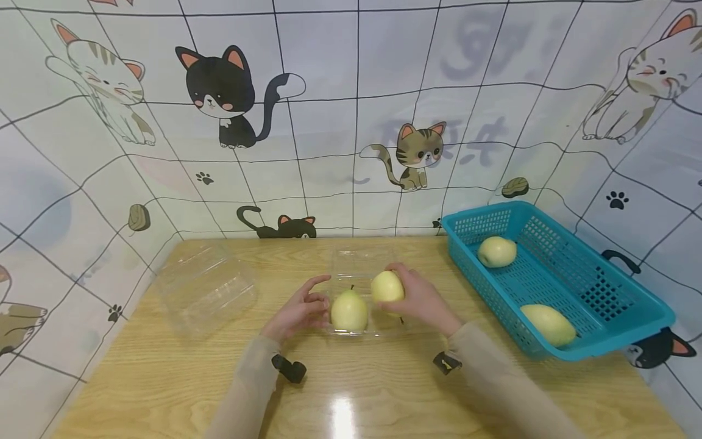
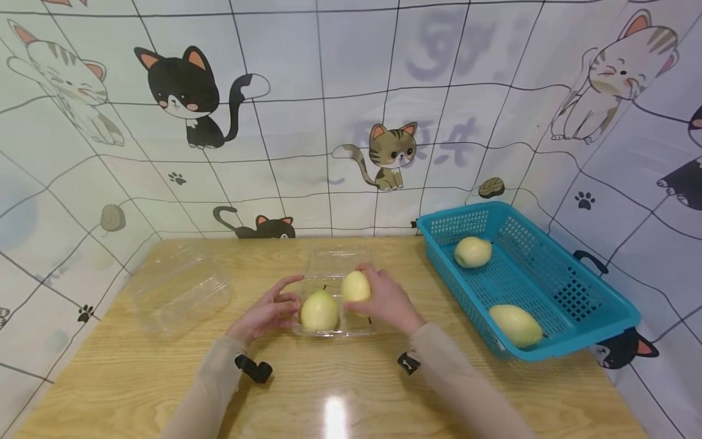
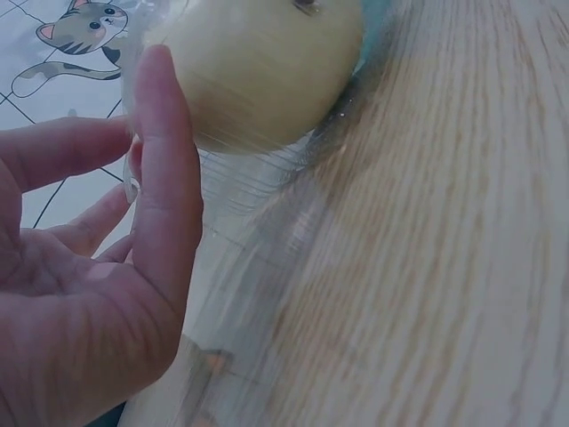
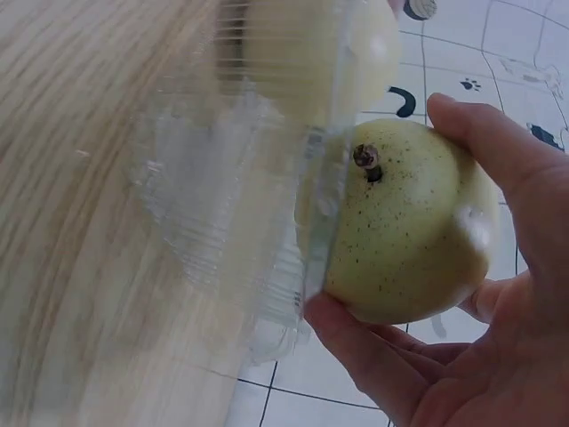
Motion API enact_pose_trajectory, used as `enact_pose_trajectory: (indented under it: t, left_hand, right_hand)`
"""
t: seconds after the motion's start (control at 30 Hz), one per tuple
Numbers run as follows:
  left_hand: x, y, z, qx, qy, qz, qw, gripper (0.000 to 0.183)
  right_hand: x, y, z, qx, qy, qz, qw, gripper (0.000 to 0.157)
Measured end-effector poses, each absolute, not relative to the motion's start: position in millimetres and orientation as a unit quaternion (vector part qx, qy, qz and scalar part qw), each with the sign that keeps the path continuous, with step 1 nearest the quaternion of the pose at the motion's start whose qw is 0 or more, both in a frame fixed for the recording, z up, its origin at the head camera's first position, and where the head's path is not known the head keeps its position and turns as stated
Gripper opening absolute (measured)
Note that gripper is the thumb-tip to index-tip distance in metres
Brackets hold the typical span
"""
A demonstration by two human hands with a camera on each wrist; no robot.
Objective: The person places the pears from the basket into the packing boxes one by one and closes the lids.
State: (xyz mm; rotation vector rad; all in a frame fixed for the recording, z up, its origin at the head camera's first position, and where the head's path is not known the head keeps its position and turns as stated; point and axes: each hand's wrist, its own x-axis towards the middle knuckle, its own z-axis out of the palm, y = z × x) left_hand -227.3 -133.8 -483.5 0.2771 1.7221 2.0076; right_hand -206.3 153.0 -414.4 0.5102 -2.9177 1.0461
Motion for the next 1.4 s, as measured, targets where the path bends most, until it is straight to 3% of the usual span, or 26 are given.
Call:
enact_pose_trajectory:
  t: [0.67,1.4]
  left_hand:
    - [-228,-134,-484,0.104,0.626,0.736,0.238,0.063]
    - [-227,-133,-483,0.105,0.628,0.734,0.237,0.063]
  right_hand:
    - [-186,126,-435,0.17,-0.964,0.171,0.115,0.078]
    - [-187,109,-442,0.136,-0.984,0.073,0.091,0.077]
